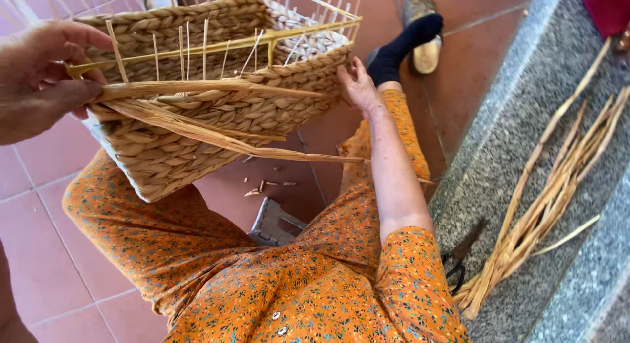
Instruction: The person sits on the floor with a partially woven water hyacinth basket on their lap, weaving thin plant strands around the rim and sides. They pick up new strands from a pile beside them, tuck and tighten the weave by hand, and use scissors to trim excess strand ends.
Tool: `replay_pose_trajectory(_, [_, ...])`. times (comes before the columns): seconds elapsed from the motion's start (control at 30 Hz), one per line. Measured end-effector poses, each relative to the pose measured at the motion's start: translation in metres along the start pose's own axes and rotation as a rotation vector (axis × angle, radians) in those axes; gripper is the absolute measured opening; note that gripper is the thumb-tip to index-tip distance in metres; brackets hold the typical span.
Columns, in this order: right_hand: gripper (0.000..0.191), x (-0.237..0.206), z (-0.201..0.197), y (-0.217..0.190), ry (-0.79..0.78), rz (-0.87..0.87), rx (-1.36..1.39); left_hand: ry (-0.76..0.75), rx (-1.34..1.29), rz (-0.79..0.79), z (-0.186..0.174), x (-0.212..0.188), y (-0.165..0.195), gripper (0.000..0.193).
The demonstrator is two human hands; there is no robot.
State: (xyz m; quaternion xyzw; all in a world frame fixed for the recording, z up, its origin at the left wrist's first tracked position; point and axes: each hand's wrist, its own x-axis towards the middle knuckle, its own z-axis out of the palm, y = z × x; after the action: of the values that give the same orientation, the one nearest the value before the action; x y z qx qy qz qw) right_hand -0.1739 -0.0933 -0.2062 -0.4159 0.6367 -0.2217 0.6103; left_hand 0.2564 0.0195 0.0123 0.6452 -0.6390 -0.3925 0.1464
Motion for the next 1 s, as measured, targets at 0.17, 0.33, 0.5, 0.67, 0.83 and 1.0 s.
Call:
replay_pose_trajectory(0.17, [0.062, 0.019, 0.026, -0.012, 0.068, -0.282, 0.142, 0.039, -0.142, 0.029, -0.025, -0.005, -0.048, 0.056])
replay_pose_trajectory(0.33, [0.049, 0.005, -0.012, -0.019, 0.305, -0.495, -0.009, 0.094, -0.193, 0.055, -0.023, 0.001, -0.063, 0.043])
replay_pose_trajectory(0.5, [0.047, -0.033, -0.068, -0.018, 0.483, -0.530, -0.348, 0.029, -0.387, 0.085, 0.023, 0.001, -0.090, 0.049])
replay_pose_trajectory(0.67, [0.055, -0.046, -0.082, 0.001, 0.445, -0.500, -0.582, 0.056, -0.334, 0.089, 0.081, -0.008, -0.126, 0.052])
replay_pose_trajectory(0.83, [0.053, -0.053, -0.051, -0.027, 0.589, -0.722, -1.006, 0.188, -0.343, 0.095, 0.097, -0.011, -0.129, 0.060])
replay_pose_trajectory(1.0, [0.026, -0.083, 0.036, -0.077, 0.403, -1.174, -0.928, 0.487, -0.062, 0.266, 0.088, 0.000, -0.117, 0.065])
